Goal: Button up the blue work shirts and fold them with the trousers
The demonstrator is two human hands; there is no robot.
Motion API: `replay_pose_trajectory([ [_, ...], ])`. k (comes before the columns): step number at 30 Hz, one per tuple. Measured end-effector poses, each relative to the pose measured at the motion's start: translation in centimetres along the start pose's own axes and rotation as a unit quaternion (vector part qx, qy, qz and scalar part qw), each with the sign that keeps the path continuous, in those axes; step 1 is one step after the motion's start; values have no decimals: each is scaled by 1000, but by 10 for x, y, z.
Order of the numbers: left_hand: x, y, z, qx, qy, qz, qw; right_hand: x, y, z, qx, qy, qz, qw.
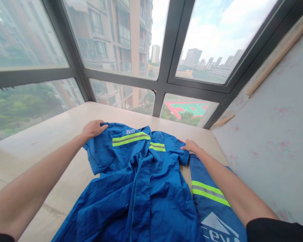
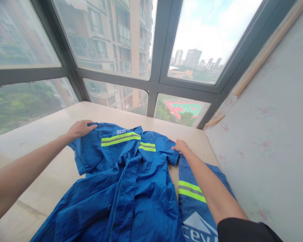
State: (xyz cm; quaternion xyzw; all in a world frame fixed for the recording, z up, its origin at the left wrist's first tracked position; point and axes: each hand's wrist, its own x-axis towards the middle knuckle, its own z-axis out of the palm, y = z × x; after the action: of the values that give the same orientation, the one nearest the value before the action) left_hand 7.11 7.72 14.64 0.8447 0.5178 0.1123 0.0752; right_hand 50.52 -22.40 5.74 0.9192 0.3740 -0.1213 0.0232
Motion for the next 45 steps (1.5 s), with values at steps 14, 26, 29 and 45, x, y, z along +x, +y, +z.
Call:
replay_pose_trajectory([
  [14, -17, -27, -34, 55, -1, -102, 993, -4, 8, -75, 129, 275, 84, 949],
  [26, -58, 54, 40, 183, -3, 74, 980, -31, -29, -35, 99, 222, -50, 969],
  [29, -79, 73, 65, 120, -82, 39, 989, -60, -49, -7, 95, 156, -166, 969],
  [45, -242, 120, 88, -51, -44, 36, 997, -134, -72, 78, 35, -8, -340, 940],
])
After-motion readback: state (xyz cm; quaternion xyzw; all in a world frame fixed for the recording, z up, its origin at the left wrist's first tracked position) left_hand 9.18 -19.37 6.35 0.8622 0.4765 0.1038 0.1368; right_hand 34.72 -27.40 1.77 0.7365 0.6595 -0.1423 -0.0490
